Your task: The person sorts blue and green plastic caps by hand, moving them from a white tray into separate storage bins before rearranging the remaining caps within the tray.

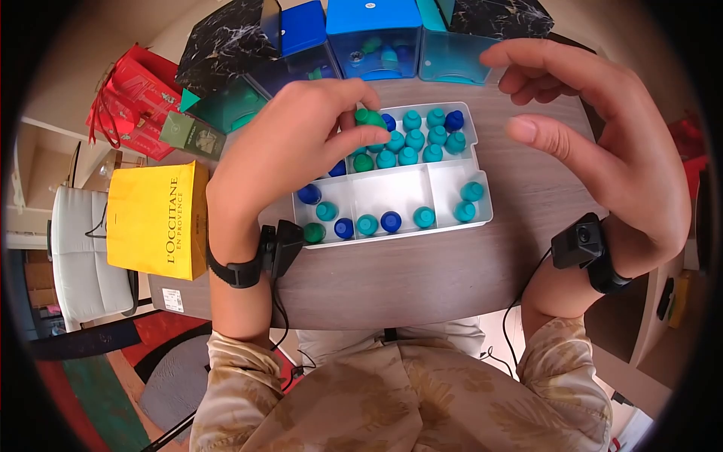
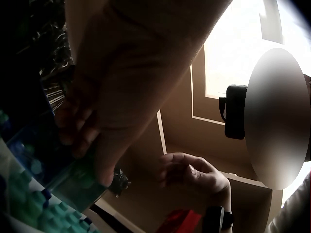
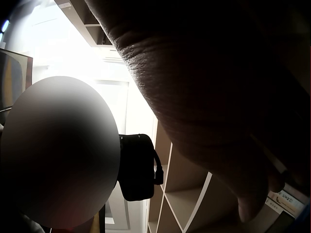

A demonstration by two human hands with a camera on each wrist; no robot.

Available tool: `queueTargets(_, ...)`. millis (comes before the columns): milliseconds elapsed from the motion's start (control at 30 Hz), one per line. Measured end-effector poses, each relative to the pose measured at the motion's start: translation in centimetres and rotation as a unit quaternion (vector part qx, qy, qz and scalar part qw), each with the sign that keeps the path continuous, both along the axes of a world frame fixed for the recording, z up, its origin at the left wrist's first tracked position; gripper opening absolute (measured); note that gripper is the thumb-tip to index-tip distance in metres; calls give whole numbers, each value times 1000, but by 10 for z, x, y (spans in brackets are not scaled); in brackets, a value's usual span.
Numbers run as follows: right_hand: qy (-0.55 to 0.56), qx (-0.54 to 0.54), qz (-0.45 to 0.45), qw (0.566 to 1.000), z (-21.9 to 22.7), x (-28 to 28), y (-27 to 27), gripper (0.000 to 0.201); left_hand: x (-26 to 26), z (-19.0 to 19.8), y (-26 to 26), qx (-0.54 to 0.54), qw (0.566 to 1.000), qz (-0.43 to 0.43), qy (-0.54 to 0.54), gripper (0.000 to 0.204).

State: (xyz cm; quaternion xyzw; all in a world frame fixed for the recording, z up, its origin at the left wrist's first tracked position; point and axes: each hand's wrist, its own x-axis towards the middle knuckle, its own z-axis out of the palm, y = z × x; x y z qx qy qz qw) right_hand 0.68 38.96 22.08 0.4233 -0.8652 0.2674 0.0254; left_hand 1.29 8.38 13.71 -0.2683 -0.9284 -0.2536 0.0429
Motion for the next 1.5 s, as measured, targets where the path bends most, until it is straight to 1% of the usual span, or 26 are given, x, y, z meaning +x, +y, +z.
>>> queueTargets(67, -7, 2, 0, 1000, 1, 1, -1, 46, 2, 5, 2, -36, 998, 15, -54, 32)
queueTargets(167, -8, 1, -2, 1000, 1, 1, -1, 46, 1, 2, 0, -29, 999, 25, -32, 32)
queueTargets(267, -7, -2, -3, 1000, 0, 0, -1, 46, 0, -2, -5, -26, 999, 2, -19, 31)
queueTargets(367, -8, -5, -1, 1000, -1, -1, -1, 46, -2, -17, -6, -10, 999, -10, -31, 31)
queueTargets(567, -11, 3, 1, 1000, 1, -1, -2, 46, -9, -39, 2, -17, 997, -79, 3, 30)
queueTargets(667, -7, 4, -1, 1000, 0, -1, -2, 46, -8, -30, 7, -32, 997, -38, -64, 25)
queueTargets(767, -2, -4, -1, 1000, -2, -1, -1, 46, -5, -22, 11, -29, 995, -16, -97, 19)
queueTargets(833, 1, -1, 2, 1000, -2, -2, -1, 46, -11, -37, 7, 12, 998, -55, -25, 19)
queueTargets(867, 3, 5, 3, 1000, 0, -2, -1, 46, -12, -38, 8, 32, 997, -75, 11, 19)
queueTargets(967, 4, 12, 2, 1000, 2, -1, -2, 46, -9, -30, 10, -19, 997, -66, -24, 20)
queueTargets(1100, 5, 12, 1, 1000, 2, -1, -1, 46, -7, -25, 10, 3, 999, -54, 0, 22)
queueTargets(1267, 0, 1, -3, 1000, 0, 0, 0, 46, -6, -16, -3, 16, 998, -56, 25, 24)
queueTargets(1367, 1, -3, -3, 1000, -1, 0, 0, 46, -2, -10, 1, 15, 999, -32, 17, 23)
queueTargets(1467, -2, 3, -3, 1000, 0, 0, -2, 47, -4, -17, 4, 26, 999, -42, -19, 23)
queueTargets(1500, -3, 7, -2, 1000, 1, 0, -3, 47, -4, -20, 5, 9, 999, -42, -13, 23)
